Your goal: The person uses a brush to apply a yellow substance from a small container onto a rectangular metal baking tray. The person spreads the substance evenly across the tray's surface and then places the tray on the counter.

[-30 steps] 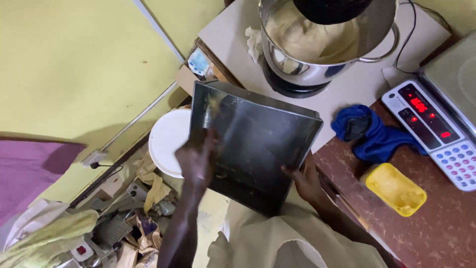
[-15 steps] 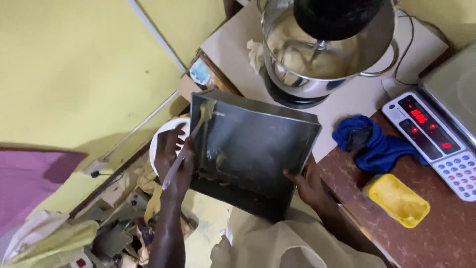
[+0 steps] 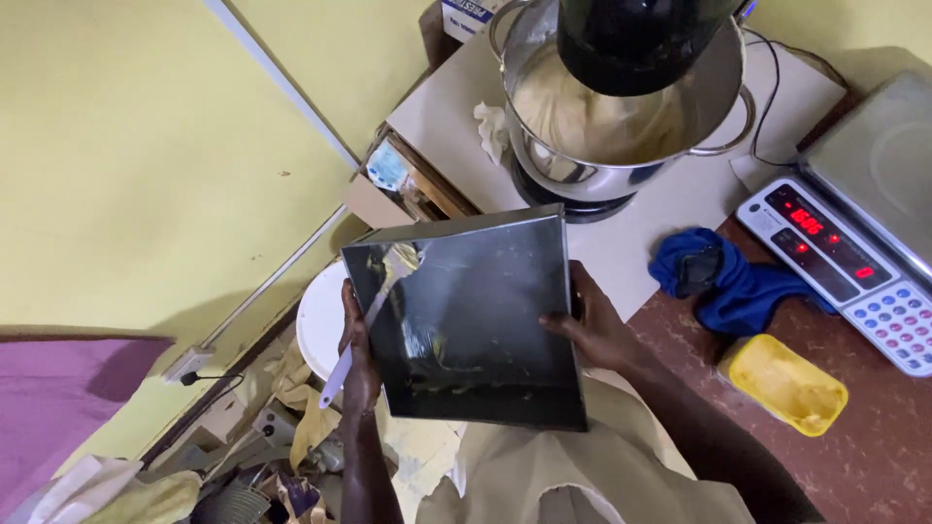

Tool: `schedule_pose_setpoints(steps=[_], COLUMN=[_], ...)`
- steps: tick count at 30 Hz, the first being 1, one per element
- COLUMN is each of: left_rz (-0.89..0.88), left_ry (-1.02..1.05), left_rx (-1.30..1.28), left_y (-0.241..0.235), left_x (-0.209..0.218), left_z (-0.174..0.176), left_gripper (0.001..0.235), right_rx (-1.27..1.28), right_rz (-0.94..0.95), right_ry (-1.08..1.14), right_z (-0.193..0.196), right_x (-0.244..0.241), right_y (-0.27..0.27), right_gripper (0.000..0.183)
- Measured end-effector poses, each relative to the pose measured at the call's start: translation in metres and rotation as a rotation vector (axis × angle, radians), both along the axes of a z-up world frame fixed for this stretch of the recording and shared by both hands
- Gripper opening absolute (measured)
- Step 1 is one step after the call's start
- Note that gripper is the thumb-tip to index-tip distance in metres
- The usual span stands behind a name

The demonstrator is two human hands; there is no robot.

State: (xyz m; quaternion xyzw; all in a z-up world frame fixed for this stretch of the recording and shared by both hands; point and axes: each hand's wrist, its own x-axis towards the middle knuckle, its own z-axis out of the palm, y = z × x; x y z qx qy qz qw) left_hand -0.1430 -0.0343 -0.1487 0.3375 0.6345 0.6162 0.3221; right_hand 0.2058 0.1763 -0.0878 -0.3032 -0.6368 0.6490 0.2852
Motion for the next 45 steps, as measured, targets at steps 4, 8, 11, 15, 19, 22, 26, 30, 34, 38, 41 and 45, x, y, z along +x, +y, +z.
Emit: schedule_pose_setpoints(steps=[4, 8, 11, 15, 19, 22, 26, 30, 34, 38, 41, 45], left_rz=[0.096, 0.161, 0.186, 0.292, 0.467, 0.569, 0.518, 0.591, 0.495, 0.479, 0.563, 0.53], left_ry=[-0.054, -0.115, -0.026, -0.236, -0.345, -0.293, 0.008, -0.035, -0.04, 0.154, 0.332, 0.271], left_rx=[0.048, -0.025, -0.143, -0.159, -0.176, -0.258, 0.058, 0.13, 0.067, -0.201, -0.323, -0.323], left_y=[0.002, 0.001, -0.004, 0.002, 0.018, 0.033, 0.046, 0.026, 0.019, 0.005, -0.009, -0.019], left_x=[0.003, 0.022, 0.041, 0.042, 0.053, 0.084, 0.148, 0.144, 0.157, 0.164, 0.16, 0.159], left_z=[-0.038, -0.056, -0.03, -0.033, -0.017, 0.034, 0.109, 0.03, 0.041, 0.06, 0.077, 0.108], left_gripper=[0.08, 0.083, 0.073, 0.079, 0.074, 0.071, 0.079, 0.076, 0.083, 0.083, 0.074, 0.035], right_rx=[-0.033, -0.181, -0.268, -0.373, -0.111, 0.518, 0.013, 0.174, 0.497, 0.637, 0.724, 0.787], right_rz=[0.044, 0.073, 0.103, 0.091, -0.061, -0.26, -0.405, -0.441, -0.475, -0.5, -0.552, -0.548], right_ry=[0.005, -0.008, 0.135, 0.446, 0.314, -0.07, 0.234, 0.049, -0.399, -0.458, -0.283, -0.297], right_z=[0.005, 0.017, 0.003, -0.013, -0.073, -0.191, -0.145, -0.171, -0.204, -0.239, -0.215, -0.207], right_x=[0.003, -0.001, 0.005, -0.006, 0.001, 0.019, -0.008, 0.013, 0.049, 0.081, 0.079, 0.078], right_y=[-0.003, -0.006, -0.008, -0.021, -0.056, -0.084, -0.113, -0.105, -0.103, -0.091, -0.091, -0.095], right_gripper=[0.07, 0.079, 0.089, 0.147, 0.113, 0.036, 0.049, 0.05, 0.065, 0.108, 0.049, 0.043])
